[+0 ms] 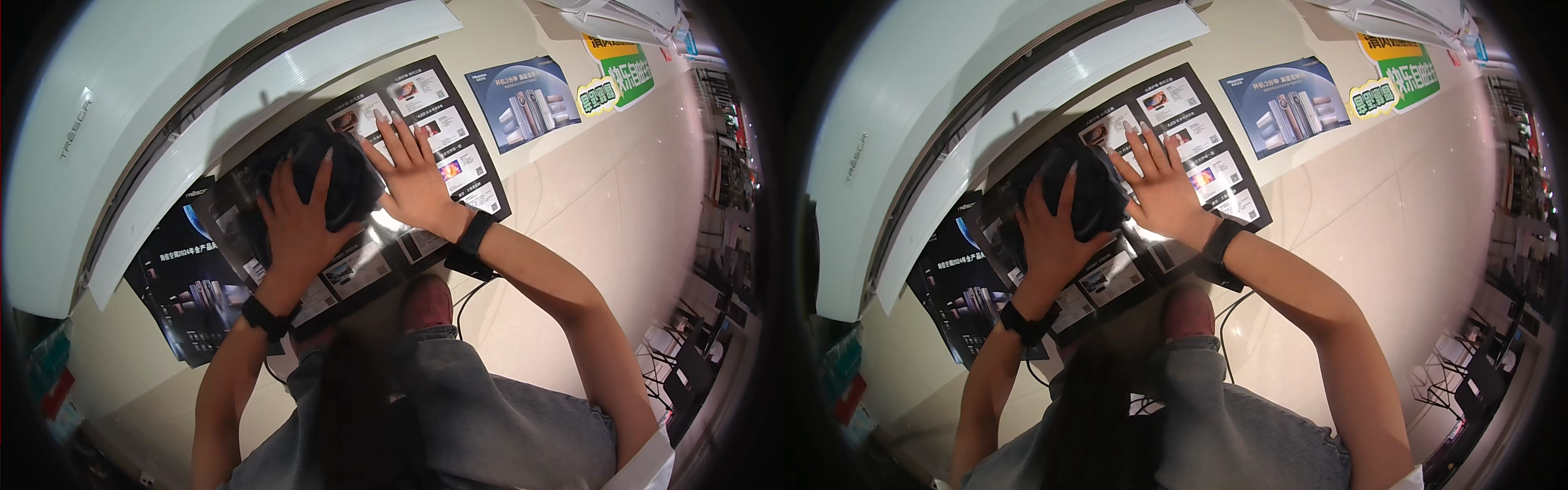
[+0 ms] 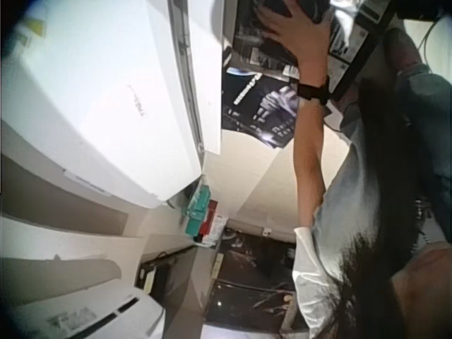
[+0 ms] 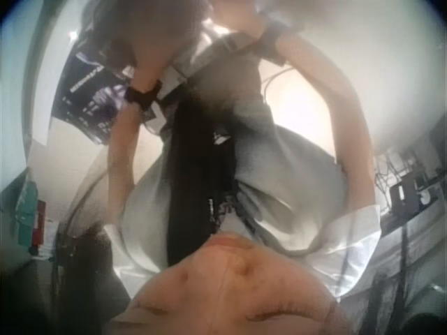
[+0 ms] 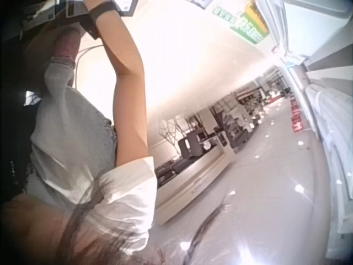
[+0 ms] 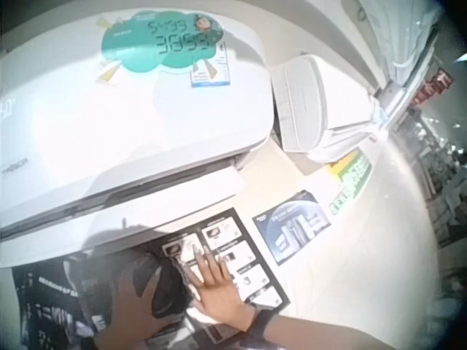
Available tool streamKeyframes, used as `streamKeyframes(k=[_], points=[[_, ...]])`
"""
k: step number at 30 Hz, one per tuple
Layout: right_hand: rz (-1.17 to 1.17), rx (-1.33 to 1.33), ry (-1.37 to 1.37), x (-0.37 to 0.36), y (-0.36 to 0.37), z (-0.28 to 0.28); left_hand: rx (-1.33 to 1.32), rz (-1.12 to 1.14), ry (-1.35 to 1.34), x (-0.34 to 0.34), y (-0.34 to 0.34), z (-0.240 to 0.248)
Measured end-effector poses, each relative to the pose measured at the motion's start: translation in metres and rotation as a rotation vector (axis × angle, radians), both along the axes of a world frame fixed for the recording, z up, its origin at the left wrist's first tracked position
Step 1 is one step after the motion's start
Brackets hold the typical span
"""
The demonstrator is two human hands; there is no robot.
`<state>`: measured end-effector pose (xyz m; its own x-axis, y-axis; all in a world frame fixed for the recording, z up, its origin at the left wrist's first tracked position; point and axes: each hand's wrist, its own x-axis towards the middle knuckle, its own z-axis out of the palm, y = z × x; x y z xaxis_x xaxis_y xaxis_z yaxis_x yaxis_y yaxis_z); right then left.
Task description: The person wipes the surfaces of several brochures and a wall-mounted air conditioner unit using a dark cloth. They handle the brochures one at a time, wiping both sides, then stack them and wipe the appliance surface.
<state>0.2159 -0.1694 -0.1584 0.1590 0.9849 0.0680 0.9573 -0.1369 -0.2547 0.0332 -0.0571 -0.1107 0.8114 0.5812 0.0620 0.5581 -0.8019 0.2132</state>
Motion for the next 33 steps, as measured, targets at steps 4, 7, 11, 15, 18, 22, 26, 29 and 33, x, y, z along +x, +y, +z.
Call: streamKeyframes(k=[4, 7, 11, 15, 18, 22, 26, 29, 33], points=[[-0.038, 0.017, 0.048, 0.001, -0.003, -0.004, -0.072, -0.006, -0.011, -0.01, 0.021, -0.005], [-0.05, 0.021, 0.082, 0.001, -0.004, -0.004, 0.004, 0.181, -0.056, -0.024, 0.043, -0.004], [-0.069, 0.026, 0.091, 0.0, -0.002, -0.002, -0.092, 0.284, -0.156, -0.06, 0.072, -0.007], [-0.089, 0.002, 0.071, -0.001, -0.002, -0.002, -0.025, 0.041, 0.009, -0.072, 0.031, -0.001], [-0.08, 0.027, 0.079, -0.002, 0.0, 0.0, -0.123, -0.33, -0.032, -0.08, -0.009, -0.008], [-0.079, 0.062, 0.084, 0.0, 0.0, 0.0, -0.202, -0.571, -0.053, -0.072, -0.056, -0.005], [-0.075, 0.082, 0.09, 0.0, 0.0, 0.002, -0.016, -0.698, -0.088, -0.074, -0.066, -0.019], [-0.072, 0.094, 0.08, 0.0, -0.002, 0.0, -0.048, -0.778, -0.042, -0.075, -0.062, -0.017], [-0.078, 0.111, 0.076, -0.001, -0.001, -0.001, -0.145, -0.742, 0.006, -0.08, -0.052, 0.001]])
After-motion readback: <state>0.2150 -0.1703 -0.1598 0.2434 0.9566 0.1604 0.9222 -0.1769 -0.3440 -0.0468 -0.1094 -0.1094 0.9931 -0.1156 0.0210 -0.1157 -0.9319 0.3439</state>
